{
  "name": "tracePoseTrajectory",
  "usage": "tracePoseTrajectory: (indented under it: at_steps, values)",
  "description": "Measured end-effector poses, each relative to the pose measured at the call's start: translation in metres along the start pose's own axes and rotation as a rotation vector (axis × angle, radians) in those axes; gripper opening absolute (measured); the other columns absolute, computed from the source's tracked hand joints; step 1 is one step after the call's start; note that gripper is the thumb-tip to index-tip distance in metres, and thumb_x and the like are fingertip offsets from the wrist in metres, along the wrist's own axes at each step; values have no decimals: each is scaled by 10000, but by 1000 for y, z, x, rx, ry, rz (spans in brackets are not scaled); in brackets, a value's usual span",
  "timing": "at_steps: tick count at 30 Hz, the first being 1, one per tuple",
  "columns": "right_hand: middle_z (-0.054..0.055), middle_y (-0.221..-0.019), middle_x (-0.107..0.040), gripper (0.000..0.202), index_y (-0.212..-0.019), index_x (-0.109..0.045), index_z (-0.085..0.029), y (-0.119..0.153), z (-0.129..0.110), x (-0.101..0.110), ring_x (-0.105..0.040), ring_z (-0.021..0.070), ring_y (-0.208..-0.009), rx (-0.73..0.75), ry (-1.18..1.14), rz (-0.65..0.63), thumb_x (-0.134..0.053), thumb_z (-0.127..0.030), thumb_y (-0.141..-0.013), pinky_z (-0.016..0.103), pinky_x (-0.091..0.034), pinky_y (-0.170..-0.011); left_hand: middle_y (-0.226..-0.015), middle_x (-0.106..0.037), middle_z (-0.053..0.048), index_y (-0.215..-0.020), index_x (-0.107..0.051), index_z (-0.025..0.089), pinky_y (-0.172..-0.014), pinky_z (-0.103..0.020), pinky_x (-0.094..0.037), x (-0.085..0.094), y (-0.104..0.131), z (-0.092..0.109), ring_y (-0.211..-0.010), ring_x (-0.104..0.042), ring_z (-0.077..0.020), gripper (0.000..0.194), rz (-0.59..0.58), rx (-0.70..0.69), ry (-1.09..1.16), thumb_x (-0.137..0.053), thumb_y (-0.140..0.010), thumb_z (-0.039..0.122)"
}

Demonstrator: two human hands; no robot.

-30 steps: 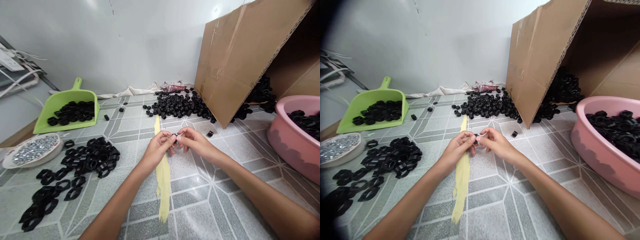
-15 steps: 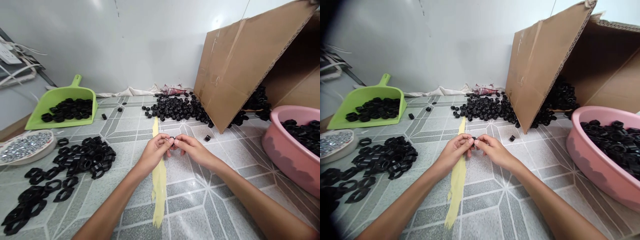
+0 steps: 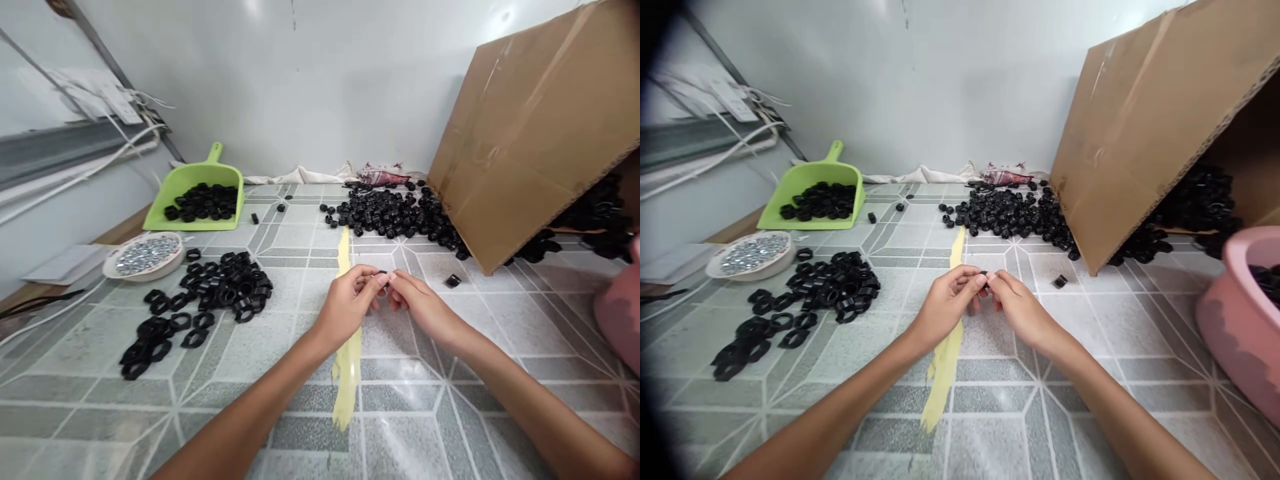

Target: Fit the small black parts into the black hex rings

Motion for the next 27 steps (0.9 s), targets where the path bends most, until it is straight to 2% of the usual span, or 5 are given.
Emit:
tracePoseTrajectory:
  at_steps: [9, 15, 18, 22, 27]
  values:
    - [-8, -608, -478, 407, -632, -443, -225, 1, 1, -3, -461, 185, -631, -89, -66, 56, -380, -466, -954, 326, -339, -624, -782, -642, -2, -1049, -609, 195, -734, -291, -498, -2, 3, 5, -715, -640, -153, 239, -50, -43, -18, -619, -918, 395]
    - [-20, -617, -488, 365, -680, -453, -220, 2, -5, 2, -479, 175, -624, -51, 4, 76, -460, -473, -944, 312, -344, -614, -833, -611, 12, -960, -531, 216, -720, -266, -468, -6, 2, -2, -752, -605, -141, 252, 42, -44, 14, -718, -843, 339]
    - [-29, -693, -531, 294, -869, -530, -228, 3, -7, 2, -502, 173, -651, 66, 133, 121, -553, -517, -919, 292, -351, -609, -914, -608, 5, -958, -534, 215, -680, -250, -457, -6, 0, -7, -730, -594, -126, 200, 29, -36, 23, -684, -857, 299]
    - [-12, -722, -579, 249, -943, -571, -237, 6, -12, 9, -547, 180, -675, 150, 373, 52, -469, -461, -980, 284, -348, -618, -952, -632, -11, -1031, -554, 224, -748, -285, -470, -5, 2, -8, -806, -621, -160, 199, -35, -57, -159, -659, -867, 265]
    - [69, -766, -652, 318, -879, -601, -204, 24, -17, 46, -619, 257, -726, -96, 1080, 20, -569, -520, -902, 297, -287, -594, -1183, -548, -52, -1160, -546, 258, -851, -327, -474, -1, 4, -10, -1021, -578, -202, 320, 83, -123, -416, -662, -863, 242]
Point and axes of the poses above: each hand's wrist, its own y-axis away from the middle knuckle, its own x-axis out of the back of the hand, z = x × y, the point moved 1 cm from there along -y, towards the middle knuckle
